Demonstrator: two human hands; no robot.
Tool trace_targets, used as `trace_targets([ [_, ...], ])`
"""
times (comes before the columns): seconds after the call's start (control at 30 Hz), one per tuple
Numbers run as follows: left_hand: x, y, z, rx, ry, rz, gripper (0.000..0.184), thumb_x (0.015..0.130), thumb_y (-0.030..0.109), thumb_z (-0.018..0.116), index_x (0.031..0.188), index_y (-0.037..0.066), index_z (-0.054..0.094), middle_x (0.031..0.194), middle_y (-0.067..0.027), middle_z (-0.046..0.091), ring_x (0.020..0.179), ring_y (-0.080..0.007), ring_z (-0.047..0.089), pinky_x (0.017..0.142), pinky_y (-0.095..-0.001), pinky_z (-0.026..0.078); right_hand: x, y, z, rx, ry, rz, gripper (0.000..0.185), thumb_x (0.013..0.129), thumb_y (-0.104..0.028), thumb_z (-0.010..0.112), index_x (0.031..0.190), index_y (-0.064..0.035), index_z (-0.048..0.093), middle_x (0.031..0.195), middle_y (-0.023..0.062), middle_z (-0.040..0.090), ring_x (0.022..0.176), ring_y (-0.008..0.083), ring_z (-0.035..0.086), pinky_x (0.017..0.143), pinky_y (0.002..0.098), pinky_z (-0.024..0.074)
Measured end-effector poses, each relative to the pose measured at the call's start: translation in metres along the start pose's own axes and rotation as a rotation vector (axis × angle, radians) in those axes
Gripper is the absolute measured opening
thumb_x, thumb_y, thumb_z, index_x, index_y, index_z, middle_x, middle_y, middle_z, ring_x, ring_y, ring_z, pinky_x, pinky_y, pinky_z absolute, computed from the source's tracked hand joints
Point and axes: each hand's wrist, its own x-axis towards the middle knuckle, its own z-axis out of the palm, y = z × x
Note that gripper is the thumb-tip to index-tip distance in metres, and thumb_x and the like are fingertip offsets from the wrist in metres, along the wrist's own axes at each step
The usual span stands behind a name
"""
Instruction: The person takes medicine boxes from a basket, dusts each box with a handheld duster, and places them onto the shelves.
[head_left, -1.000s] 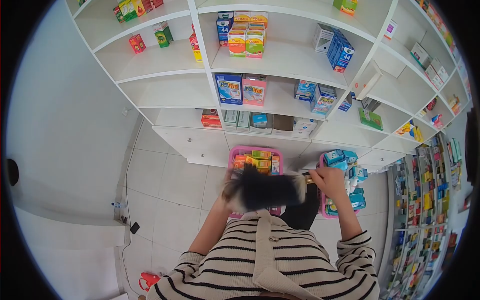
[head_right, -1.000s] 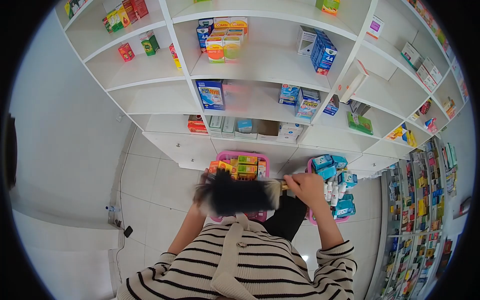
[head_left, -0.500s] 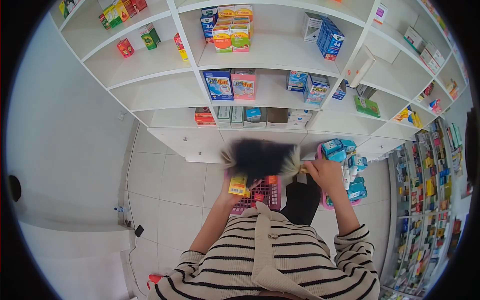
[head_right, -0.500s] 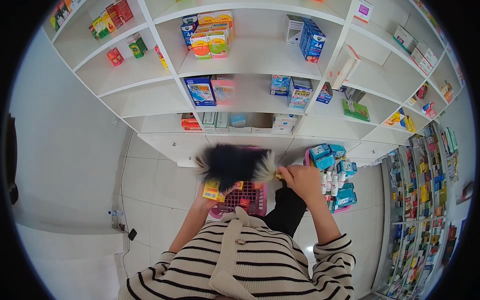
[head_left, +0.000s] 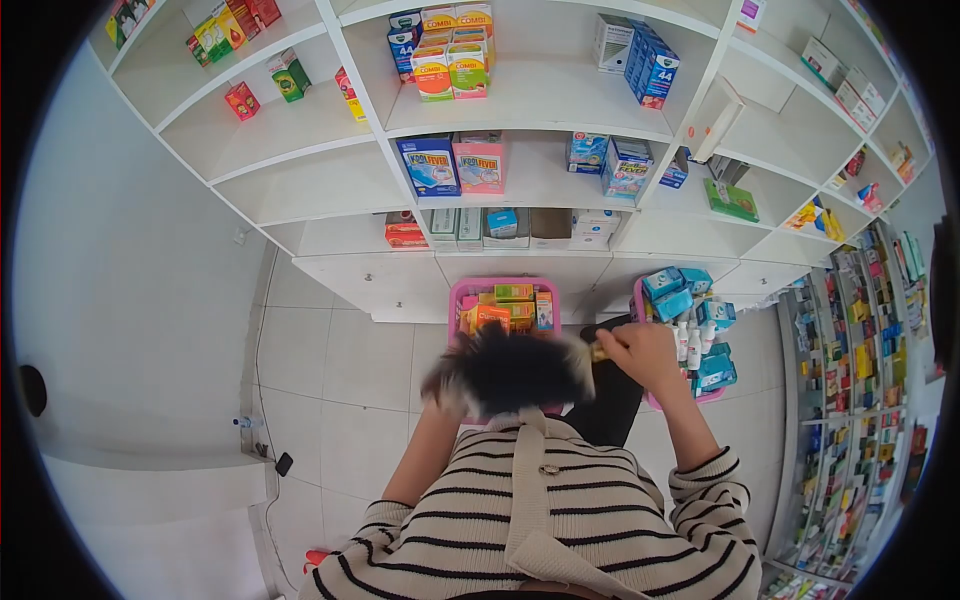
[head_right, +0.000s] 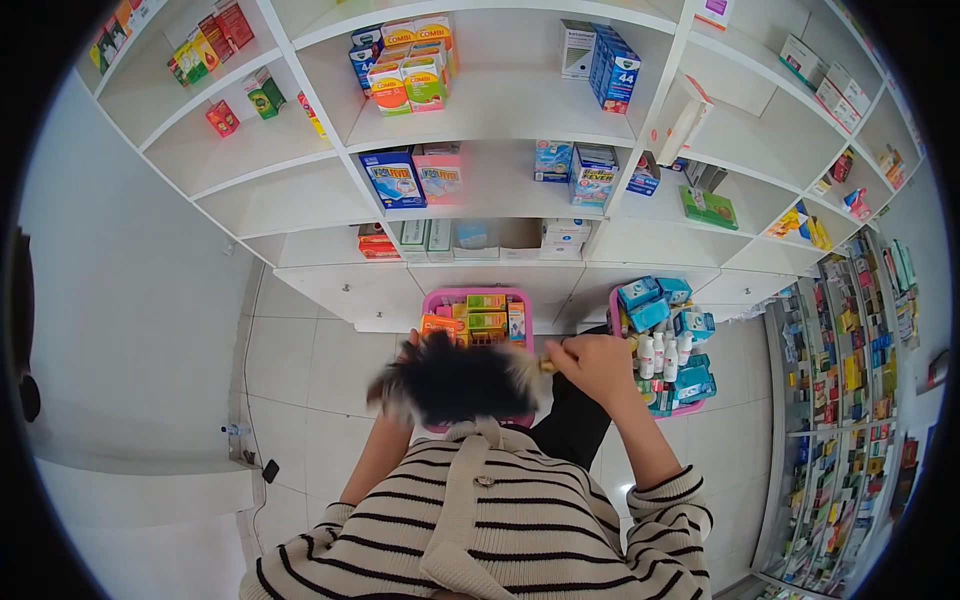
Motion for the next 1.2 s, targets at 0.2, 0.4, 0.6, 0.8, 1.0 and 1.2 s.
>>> trace_targets([
  [0.2, -0.009, 0.002, -0.02, 0.295, 0.048, 0.058, 0.052, 0.096, 0.047, 0.045, 0.125, 0.004, 0.051, 0.118, -0.0112, 0.061, 0.106, -0.0252, 0.061, 0.094, -0.0384, 0.05, -0.004, -0.029, 0.004, 0.134, 0.072, 0.229, 0.044, 0.091, -0.034, 0.057, 0.06, -0.0033, 0.063, 0.056, 0.0143, 0.057, 0.053, 0.0344, 0.057, 0.05, 0.0426, 0.0415],
  [0.4, -0.012, 0.0, 0.002, 0.491, -0.031, 0.114, 0.052, 0.096, 0.044, 0.045, 0.129, 0.004, 0.049, 0.124, -0.0123, 0.057, 0.112, -0.0261, 0.058, 0.094, -0.0427, 0.05, 0.0, -0.014, -0.001, 0.059, -0.003, 0.116, 0.042, 0.09, -0.036, 0.057, 0.064, -0.0038, 0.066, 0.057, 0.0152, 0.057, 0.053, 0.0341, 0.057, 0.05, 0.0425, 0.0416],
  [0.6, -0.02, -0.003, 0.029, 0.31, -0.006, 0.072, 0.046, 0.099, 0.04, 0.039, 0.129, 0.006, 0.049, 0.123, -0.0113, 0.058, 0.111, -0.0237, 0.058, 0.098, -0.0402, 0.047, -0.005, -0.011, 0.005, 0.112, -0.009, 0.112, 0.04, 0.089, -0.037, 0.058, 0.066, -0.007, 0.07, 0.057, 0.0128, 0.059, 0.054, 0.0324, 0.059, 0.05, 0.0399, 0.0448],
  [0.8, -0.006, 0.001, 0.008, 0.307, -0.026, 0.281, 0.058, 0.096, 0.052, 0.041, 0.128, 0.004, 0.05, 0.12, -0.0161, 0.059, 0.112, -0.0283, 0.058, 0.098, -0.0433, 0.046, -0.021, -0.017, 0.037, 0.072, 0.135, 0.198, 0.038, 0.087, -0.033, 0.06, 0.061, -0.0058, 0.064, 0.057, 0.0127, 0.057, 0.053, 0.0327, 0.058, 0.049, 0.041, 0.0434],
  [1.0, -0.007, 0.0, 0.016, -0.109, -0.264, 0.037, 0.053, 0.097, 0.046, 0.044, 0.132, 0.006, 0.046, 0.118, -0.013, 0.059, 0.114, -0.0268, 0.056, 0.1, -0.0429, 0.043, -0.046, -0.032, 0.057, -0.049, 0.37, 0.151, 0.025, 0.081, -0.019, 0.067, 0.06, -0.0065, 0.06, 0.054, 0.0071, 0.053, 0.047, 0.0272, 0.053, 0.046, 0.0379, 0.0402],
  [1.2, -0.016, -0.003, 0.042, 0.491, -0.035, 0.408, 0.047, 0.097, 0.038, 0.047, 0.128, 0.002, 0.046, 0.114, -0.0154, 0.059, 0.105, -0.0271, 0.061, 0.092, -0.0411, 0.051, -0.05, -0.014, 0.047, -0.053, 0.445, 0.203, 0.025, 0.081, -0.017, 0.067, 0.06, -0.0066, 0.059, 0.054, 0.008, 0.052, 0.047, 0.0265, 0.053, 0.045, 0.0374, 0.0391],
])
